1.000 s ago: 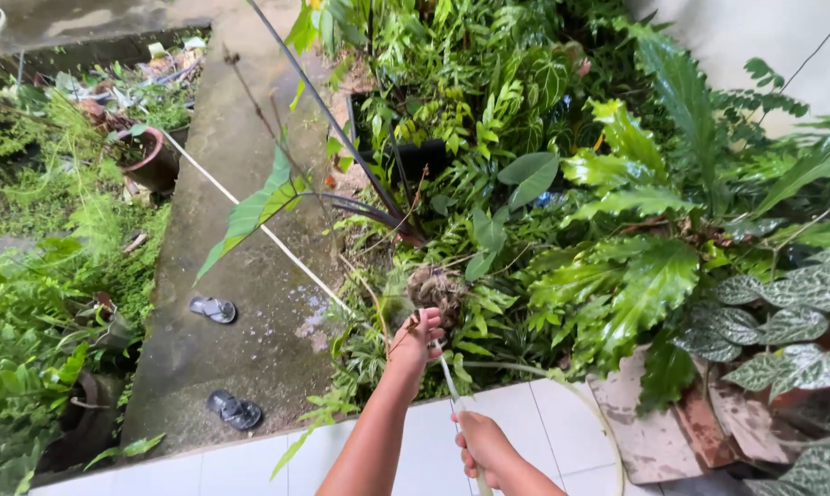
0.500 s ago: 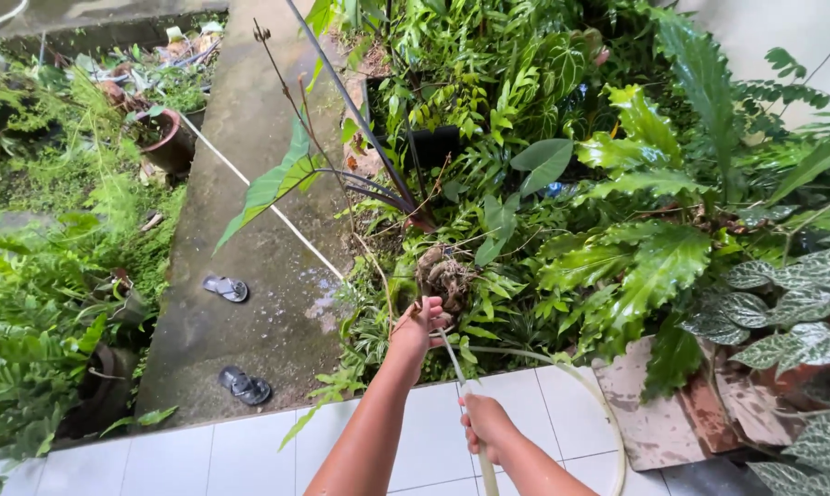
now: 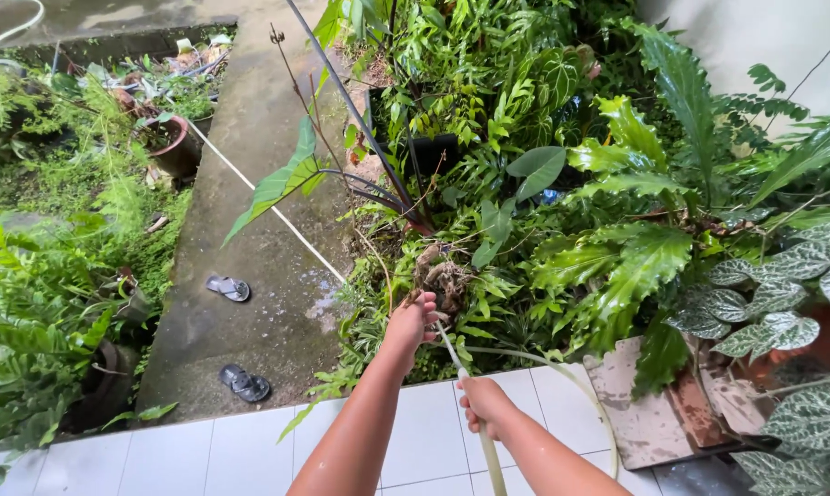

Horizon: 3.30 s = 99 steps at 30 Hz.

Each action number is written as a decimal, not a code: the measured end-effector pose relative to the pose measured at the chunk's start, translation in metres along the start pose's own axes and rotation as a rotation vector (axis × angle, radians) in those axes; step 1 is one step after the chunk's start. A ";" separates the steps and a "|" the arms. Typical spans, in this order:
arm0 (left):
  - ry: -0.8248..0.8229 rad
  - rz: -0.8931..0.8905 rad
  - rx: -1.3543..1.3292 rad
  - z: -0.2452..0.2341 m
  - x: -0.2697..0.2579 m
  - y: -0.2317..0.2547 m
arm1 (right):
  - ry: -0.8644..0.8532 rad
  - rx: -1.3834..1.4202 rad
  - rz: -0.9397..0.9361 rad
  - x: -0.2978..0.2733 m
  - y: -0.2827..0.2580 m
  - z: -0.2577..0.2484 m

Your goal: Watering various potted and garden plants with a hose.

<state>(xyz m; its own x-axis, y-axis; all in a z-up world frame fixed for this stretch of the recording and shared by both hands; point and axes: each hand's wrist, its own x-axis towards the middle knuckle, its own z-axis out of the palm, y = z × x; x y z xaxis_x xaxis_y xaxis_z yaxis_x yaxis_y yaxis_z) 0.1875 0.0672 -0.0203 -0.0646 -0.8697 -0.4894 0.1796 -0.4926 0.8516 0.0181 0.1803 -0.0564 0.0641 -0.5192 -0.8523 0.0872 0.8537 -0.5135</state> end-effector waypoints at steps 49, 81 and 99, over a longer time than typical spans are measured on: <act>-0.361 -0.014 0.085 0.149 0.019 -0.022 | 0.331 0.525 -0.802 -0.126 -0.156 -0.196; -0.637 0.269 0.028 0.301 0.147 0.215 | 0.338 0.416 -1.269 -0.202 -0.340 -0.253; -0.506 0.287 -0.110 0.213 0.144 0.237 | 0.376 0.319 -1.479 -0.209 -0.377 -0.208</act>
<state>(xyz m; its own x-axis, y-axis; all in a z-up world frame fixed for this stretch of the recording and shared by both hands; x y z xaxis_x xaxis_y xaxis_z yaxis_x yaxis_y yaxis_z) 0.0115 -0.1816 0.1506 -0.4537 -0.8885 -0.0688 0.3584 -0.2525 0.8988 -0.2349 -0.0244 0.2945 -0.5054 -0.7778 0.3737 0.0489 -0.4582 -0.8875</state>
